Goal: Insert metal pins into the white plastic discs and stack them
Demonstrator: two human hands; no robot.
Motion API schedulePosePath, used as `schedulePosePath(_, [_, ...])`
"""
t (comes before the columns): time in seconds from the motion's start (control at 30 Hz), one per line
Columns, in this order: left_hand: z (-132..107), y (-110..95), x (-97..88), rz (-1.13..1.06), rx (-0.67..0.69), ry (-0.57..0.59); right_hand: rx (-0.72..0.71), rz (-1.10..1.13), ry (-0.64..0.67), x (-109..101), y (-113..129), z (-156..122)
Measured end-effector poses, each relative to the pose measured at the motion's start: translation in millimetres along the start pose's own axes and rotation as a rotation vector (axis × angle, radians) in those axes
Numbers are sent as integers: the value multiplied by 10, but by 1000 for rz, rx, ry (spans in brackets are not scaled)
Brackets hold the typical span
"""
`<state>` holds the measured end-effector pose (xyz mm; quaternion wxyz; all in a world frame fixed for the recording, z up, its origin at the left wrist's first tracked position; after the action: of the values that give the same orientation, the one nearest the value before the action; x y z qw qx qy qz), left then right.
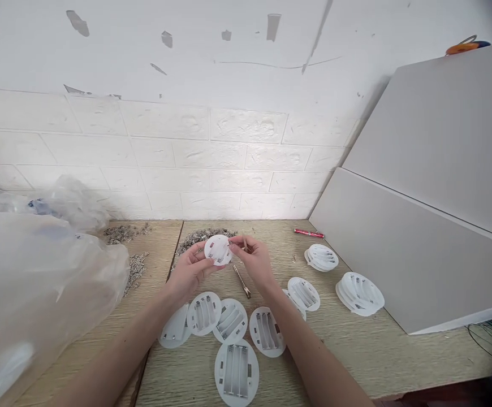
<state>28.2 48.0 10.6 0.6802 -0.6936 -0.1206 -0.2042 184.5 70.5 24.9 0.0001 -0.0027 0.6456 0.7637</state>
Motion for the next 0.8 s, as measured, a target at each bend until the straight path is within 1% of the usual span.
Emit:
schedulePosePath(0.17, [24,-27,-1,32,34,23,-71,-148,-57,-38,54,-13])
schedulePosePath(0.37, [-7,-77,48,165,98,136,-31,-148,-43,-21,6,-1])
schedulePosePath(0.5, [-23,-71,86,175,94,200,19,-78,-54,-14,-56,10])
schedulePosePath(0.57, [-23,-60,91,171,86,211,31,-63,-62,-17,-65,12])
schedulePosePath(0.8, [-31,-45,82,203,44,221,-41,-218,-71,-21,28,-18])
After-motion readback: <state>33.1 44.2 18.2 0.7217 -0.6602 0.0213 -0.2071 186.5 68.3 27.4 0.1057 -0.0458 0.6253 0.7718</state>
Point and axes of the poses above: each hand's wrist, its own z-axis towards the middle knuckle, its own x-axis out of the palm, y = z × x, the point moved 5 cm from there along z, towards the middle knuckle, and after that the axes turned 6 degrees about x, right-handed, at the moved point
